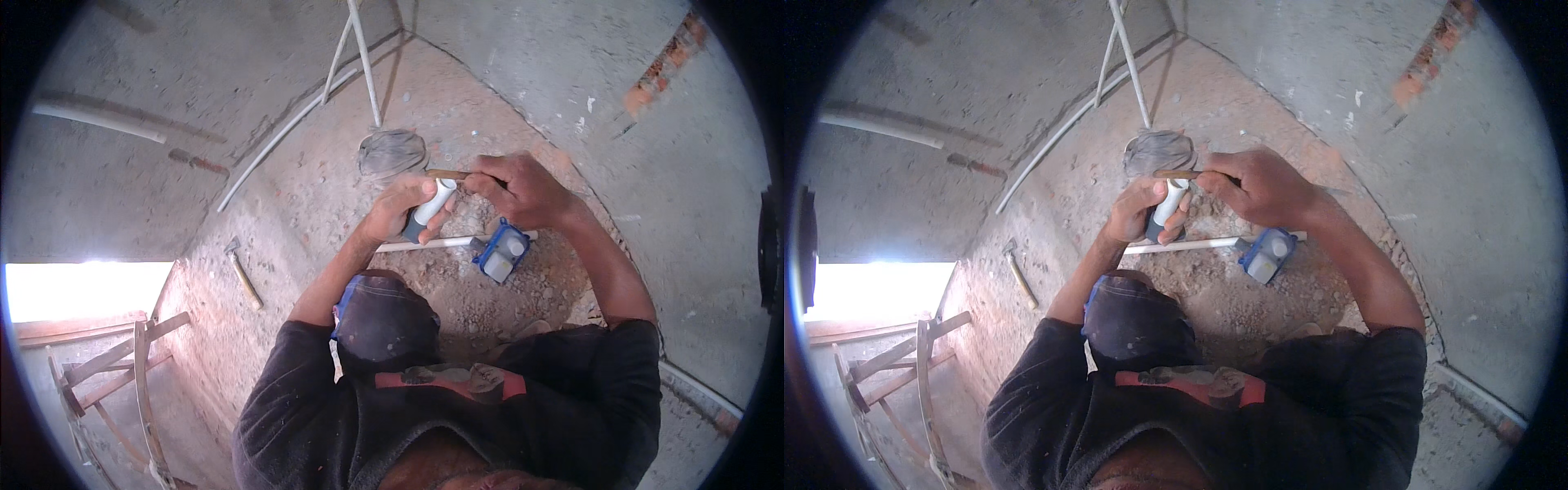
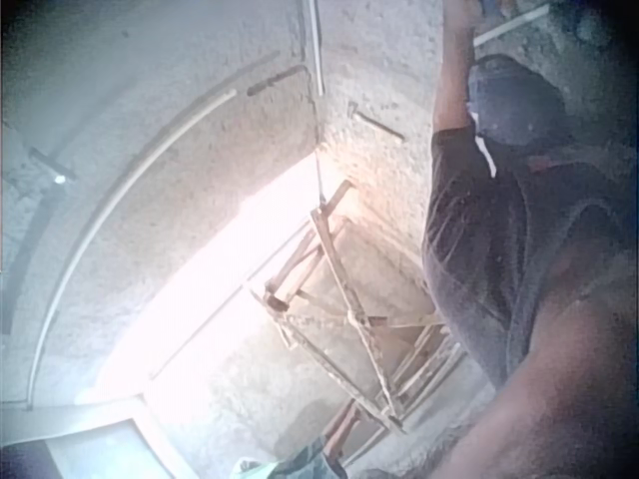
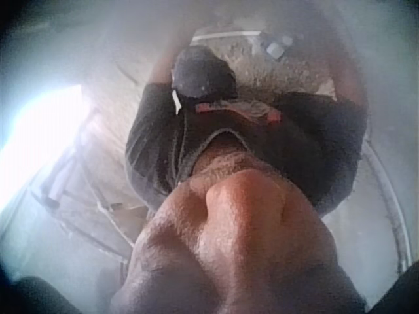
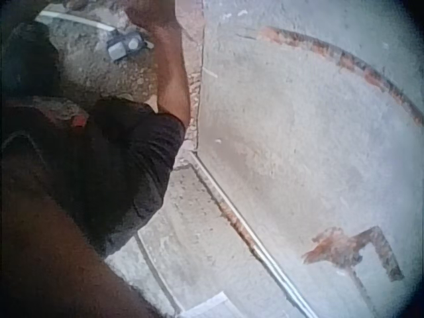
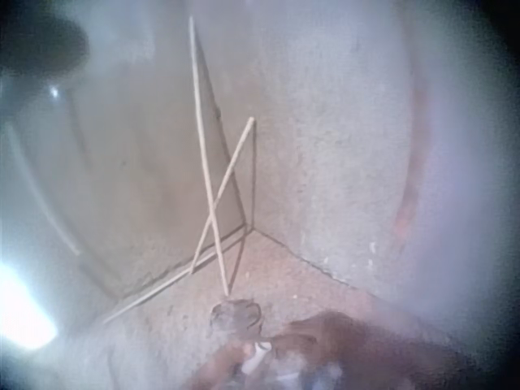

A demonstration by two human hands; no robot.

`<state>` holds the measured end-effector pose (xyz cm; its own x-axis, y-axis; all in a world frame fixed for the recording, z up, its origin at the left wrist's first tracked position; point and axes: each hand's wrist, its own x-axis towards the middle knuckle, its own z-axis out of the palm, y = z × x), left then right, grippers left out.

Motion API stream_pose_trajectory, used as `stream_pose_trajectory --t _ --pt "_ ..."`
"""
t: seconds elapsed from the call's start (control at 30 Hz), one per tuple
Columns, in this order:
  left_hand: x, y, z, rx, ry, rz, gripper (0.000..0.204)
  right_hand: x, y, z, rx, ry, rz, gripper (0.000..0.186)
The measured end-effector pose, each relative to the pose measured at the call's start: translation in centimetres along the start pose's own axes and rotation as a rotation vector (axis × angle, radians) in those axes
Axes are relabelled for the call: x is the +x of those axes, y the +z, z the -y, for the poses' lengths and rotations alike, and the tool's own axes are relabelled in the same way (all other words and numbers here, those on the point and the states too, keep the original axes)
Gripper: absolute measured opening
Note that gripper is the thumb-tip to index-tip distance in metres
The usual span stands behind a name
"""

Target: The person connects a white pipe to a blue plumbing fixture, applies paste from a container to a pipe fitting using a spatula, and سپس secures a pipe into a wall channel.

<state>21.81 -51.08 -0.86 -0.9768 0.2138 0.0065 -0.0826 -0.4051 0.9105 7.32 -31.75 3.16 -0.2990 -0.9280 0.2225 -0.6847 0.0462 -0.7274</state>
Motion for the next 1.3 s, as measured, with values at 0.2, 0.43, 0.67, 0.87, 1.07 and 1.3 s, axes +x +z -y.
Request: stream_pose_trajectory --t 0.2,0.43,0.67,0.87,1.07,1.3 --pt "-0.5 -0.4 0.4 -0.085 -0.052 0.057 0.05 -0.7 -1.7 0.6 -0.147 -0.009 0.084 0.021" --pt "-0.5 -0.4 0.2 0.012 -0.097 0.126 0.053 -1.2 -2.1 1.3 -0.241 0.031 0.127 0.022" --pt "-0.7 -0.2 -0.7 0.554 0.004 -0.008 0.048 -0.9 -2.0 -0.8 -0.324 0.05 -0.012 0.026" --pt "-0.7 1.0 -0.9 0.875 0.183 -0.191 0.043 -1.0 -3.7 -1.3 -0.201 0.341 -0.12 0.034" --pt "-0.1 0.3 0.0 0.816 0.15 -0.27 0.044 -0.8 -1.2 0.8 0.0 0.12 0.028 0.028" --pt "0.1 0.6 -0.6 0.904 0.096 -0.267 0.035 0.0 0.0 -0.9 -0.253 0.207 -0.017 0.031"
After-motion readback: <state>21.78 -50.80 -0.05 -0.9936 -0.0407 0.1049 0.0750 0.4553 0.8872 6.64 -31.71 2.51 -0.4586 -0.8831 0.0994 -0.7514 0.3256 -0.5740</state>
